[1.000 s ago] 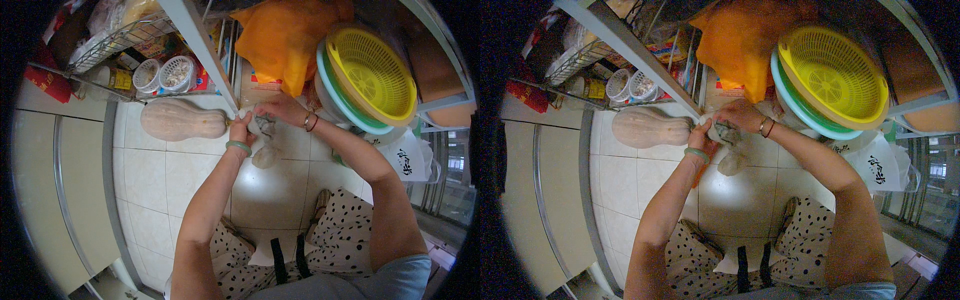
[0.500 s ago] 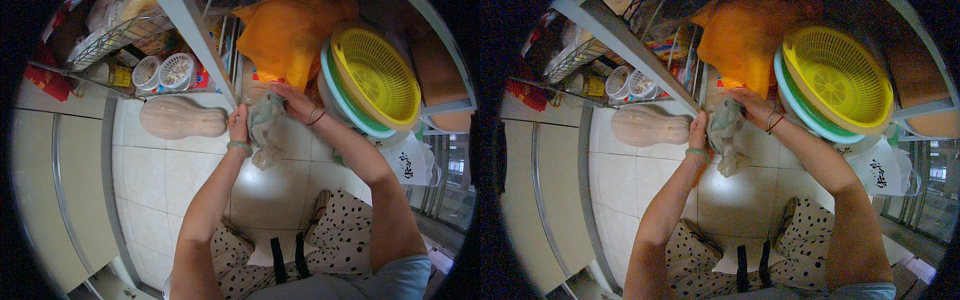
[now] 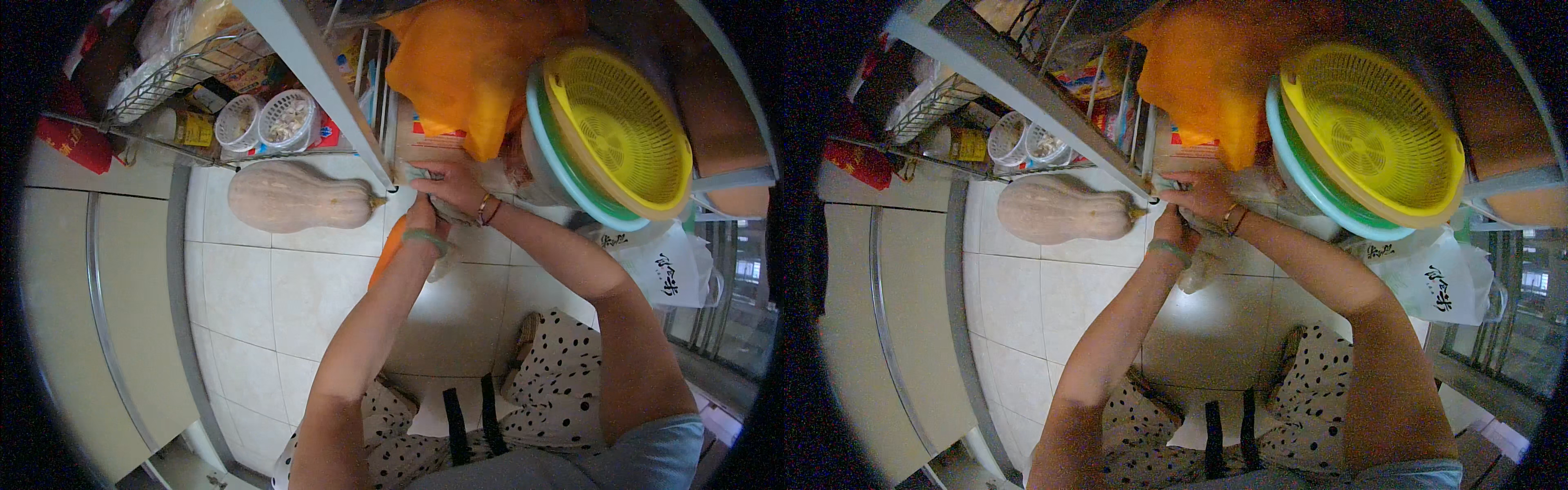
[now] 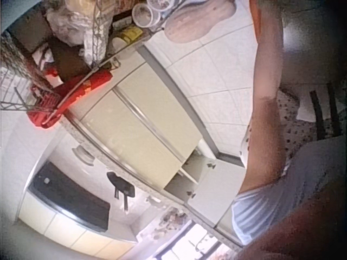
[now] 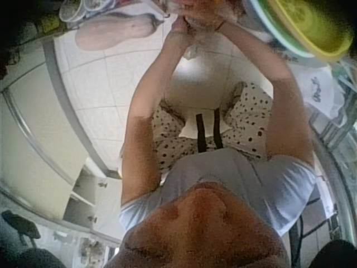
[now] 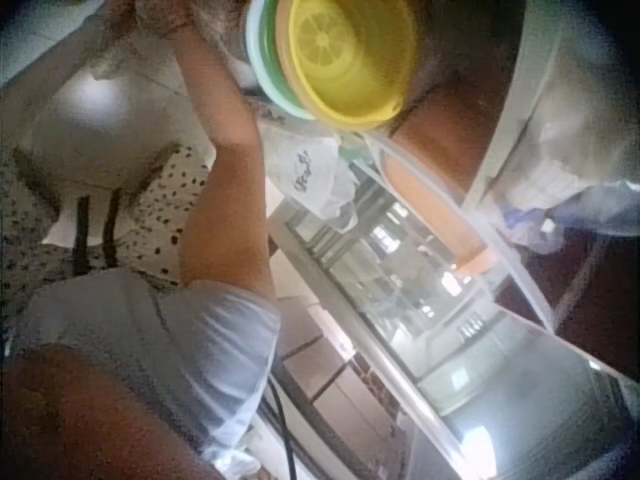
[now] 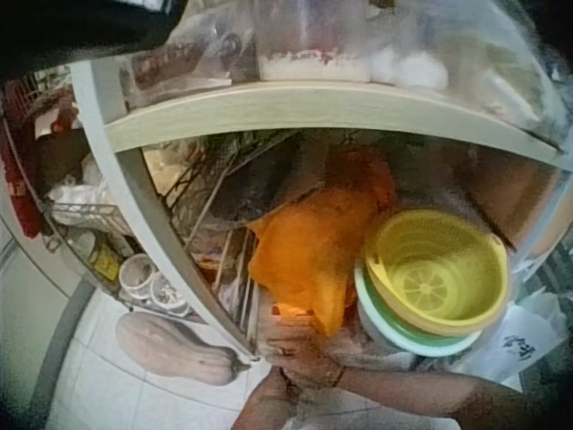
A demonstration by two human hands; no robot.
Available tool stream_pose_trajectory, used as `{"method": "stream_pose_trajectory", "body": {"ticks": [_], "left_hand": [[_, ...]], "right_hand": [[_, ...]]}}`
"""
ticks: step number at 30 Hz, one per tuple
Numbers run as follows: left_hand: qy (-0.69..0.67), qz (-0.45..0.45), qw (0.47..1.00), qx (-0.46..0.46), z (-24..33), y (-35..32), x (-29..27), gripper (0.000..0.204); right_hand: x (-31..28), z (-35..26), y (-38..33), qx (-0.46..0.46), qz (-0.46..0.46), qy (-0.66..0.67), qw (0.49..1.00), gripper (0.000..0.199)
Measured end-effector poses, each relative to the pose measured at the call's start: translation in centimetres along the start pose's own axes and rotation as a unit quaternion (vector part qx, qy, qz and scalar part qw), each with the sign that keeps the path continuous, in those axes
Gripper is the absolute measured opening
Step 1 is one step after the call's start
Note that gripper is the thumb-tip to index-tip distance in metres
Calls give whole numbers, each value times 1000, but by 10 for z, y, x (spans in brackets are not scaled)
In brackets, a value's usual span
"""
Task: The person kneels on the kitchen floor and uses a cloth to wipe the tiled area under a metal storage shelf. They move a yellow colander and a white plastic bag to access the space and continue scrubbing the floor surface.
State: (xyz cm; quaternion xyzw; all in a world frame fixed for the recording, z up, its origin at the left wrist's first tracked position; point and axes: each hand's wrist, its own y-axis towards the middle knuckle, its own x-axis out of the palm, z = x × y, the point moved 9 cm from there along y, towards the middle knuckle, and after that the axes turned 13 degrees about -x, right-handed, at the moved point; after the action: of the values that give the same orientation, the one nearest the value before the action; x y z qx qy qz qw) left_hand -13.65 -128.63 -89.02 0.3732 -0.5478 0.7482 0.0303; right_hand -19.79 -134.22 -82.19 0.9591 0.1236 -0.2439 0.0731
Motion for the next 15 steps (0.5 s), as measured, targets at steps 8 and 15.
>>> {"method": "stream_pose_trajectory", "body": {"ticks": [8, 15], "left_hand": [[101, 4, 973, 210, 61, -5, 16, 29], [583, 205, 708, 341, 51, -6, 26, 44]], "right_hand": [[-2, -16, 70, -139, 112, -229, 957, 36], [2, 23, 118, -105, 4, -525, 844, 38]]}}
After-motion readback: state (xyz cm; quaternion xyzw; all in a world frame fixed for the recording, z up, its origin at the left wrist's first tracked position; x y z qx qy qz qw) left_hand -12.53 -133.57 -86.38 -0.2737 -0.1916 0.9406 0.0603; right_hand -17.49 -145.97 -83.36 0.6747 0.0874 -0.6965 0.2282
